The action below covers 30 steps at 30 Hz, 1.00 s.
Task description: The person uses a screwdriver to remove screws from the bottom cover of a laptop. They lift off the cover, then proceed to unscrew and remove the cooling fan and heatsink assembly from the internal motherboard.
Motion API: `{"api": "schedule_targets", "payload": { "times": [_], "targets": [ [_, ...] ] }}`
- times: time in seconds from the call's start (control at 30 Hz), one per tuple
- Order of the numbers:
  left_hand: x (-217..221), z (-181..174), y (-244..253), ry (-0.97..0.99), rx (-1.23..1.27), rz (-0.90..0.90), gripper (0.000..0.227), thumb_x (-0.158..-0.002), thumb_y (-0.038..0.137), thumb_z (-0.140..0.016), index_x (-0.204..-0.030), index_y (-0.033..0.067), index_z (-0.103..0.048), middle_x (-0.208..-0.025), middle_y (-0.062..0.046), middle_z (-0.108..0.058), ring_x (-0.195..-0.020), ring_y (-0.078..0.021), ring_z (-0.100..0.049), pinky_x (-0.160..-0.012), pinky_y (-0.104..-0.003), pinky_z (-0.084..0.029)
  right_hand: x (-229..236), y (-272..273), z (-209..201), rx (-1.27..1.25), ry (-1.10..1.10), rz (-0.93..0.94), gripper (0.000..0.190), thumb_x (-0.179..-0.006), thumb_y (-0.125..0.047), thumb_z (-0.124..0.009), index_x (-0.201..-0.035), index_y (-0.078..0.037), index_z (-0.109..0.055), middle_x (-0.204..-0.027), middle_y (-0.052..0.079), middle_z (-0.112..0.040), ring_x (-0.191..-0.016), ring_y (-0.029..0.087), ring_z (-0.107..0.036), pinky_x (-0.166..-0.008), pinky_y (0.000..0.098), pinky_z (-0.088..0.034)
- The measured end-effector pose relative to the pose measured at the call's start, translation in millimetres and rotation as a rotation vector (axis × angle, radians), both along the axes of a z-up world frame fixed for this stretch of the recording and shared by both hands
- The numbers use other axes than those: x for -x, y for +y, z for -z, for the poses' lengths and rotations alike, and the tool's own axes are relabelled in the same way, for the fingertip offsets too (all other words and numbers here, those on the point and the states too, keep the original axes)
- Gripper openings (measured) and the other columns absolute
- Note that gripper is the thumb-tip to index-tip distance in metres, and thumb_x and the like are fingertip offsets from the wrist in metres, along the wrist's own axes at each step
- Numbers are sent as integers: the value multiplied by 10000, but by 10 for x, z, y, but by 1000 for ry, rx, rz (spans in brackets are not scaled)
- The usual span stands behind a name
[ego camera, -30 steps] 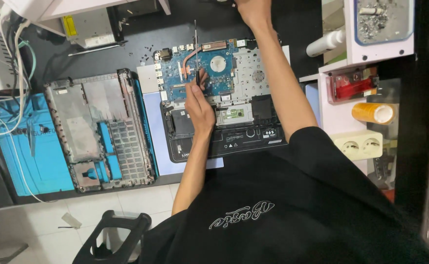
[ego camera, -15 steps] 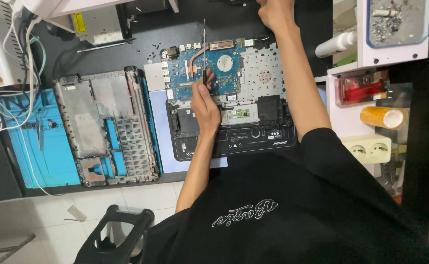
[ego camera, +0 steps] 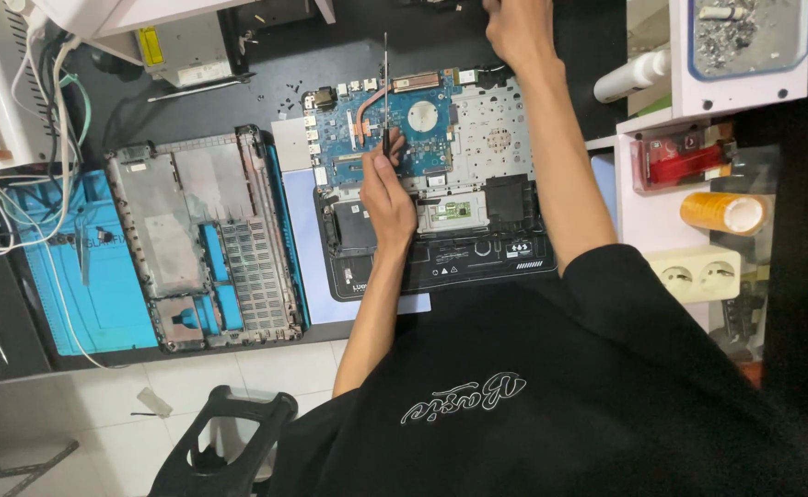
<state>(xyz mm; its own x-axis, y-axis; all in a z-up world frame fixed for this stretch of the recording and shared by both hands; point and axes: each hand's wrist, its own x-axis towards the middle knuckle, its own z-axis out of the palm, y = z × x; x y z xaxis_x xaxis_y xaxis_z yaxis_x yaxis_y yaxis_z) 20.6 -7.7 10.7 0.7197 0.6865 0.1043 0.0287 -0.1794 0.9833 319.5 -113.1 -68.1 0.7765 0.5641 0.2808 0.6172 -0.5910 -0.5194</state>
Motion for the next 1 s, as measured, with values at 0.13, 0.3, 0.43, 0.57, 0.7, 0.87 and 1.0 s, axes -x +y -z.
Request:
{"api": "schedule_targets", "payload": {
  "times": [0.13, 0.3, 0.43, 0.57, 0.7, 0.87, 1.0],
  "targets": [
    [-14, 34, 5, 48, -2, -22, 408, -1148, 221, -315, -1276, -45, -596, -1270, -184, -716, -1178, -250, -695, -993, -339, -513, 650, -80, -614, -255, -88, 57, 254, -931, 6, -733, -1181, 30, -696, -1207, 215, -651, -1135, 431, -590, -970, 492, -478],
    [16, 91, 21, 5, -10, -24, 303, -1153, 188, -396, -1225, -32, -592, -1251, -168, -720, -1167, -245, -710, -1017, -357, -532, 1233, -246, -785, -197, 77, -13, 237, -980, -3, -692, -1211, -46, -717, -1268, 107, -679, -1234, 337, -619, -1216, 481, -375],
    [38, 127, 52, 61, 21, -61, 226, -1100, 183, -548, -1163, -17, -631, -1059, -129, -749, -983, -207, -722, -871, -325, -559, 1342, -294, -748, -221, 60, -18, 314, -944, -21, -713, -1257, -28, -698, -1279, 123, -649, -1256, 354, -586, -1237, 546, -275],
    [-63, -307, 254, 51, -376, -23, 169, -1015, 144, -677, -1084, 1, -735, -945, -102, -732, -845, -182, -688, -757, -300, -528, 1286, -293, -621, -245, 51, -8, 294, -963, -42, -719, -1255, -34, -694, -1281, 121, -654, -1268, 340, -584, -1244, 532, -268],
    [-230, -808, 633, 78, -458, 199, 111, -1003, 121, -703, -1062, 45, -758, -878, -73, -692, -749, -171, -666, -697, -298, -522, 1244, -305, -618, -219, -6, -13, 238, -985, -54, -727, -1220, -47, -698, -1264, 103, -666, -1252, 329, -586, -1218, 503, -294],
    [-539, -1226, 881, 87, -984, 434, 63, -1014, 134, -741, -1020, 72, -732, -900, -85, -605, -874, -284, -629, -708, -407, -491, 1234, -282, -719, -255, 3, 3, 209, -919, -67, -758, -1117, -69, -692, -1167, 89, -672, -1161, 323, -595, -1124, 475, -355],
    [-784, -1287, 842, 82, -1054, 506, 83, -1013, 137, -739, -974, 70, -711, -893, -62, -592, -880, -265, -619, -705, -406, -501, 1221, -292, -634, -286, -13, 12, 215, -921, -70, -763, -1123, -70, -690, -1175, 87, -676, -1167, 317, -594, -1137, 467, -356]
  ]
}}
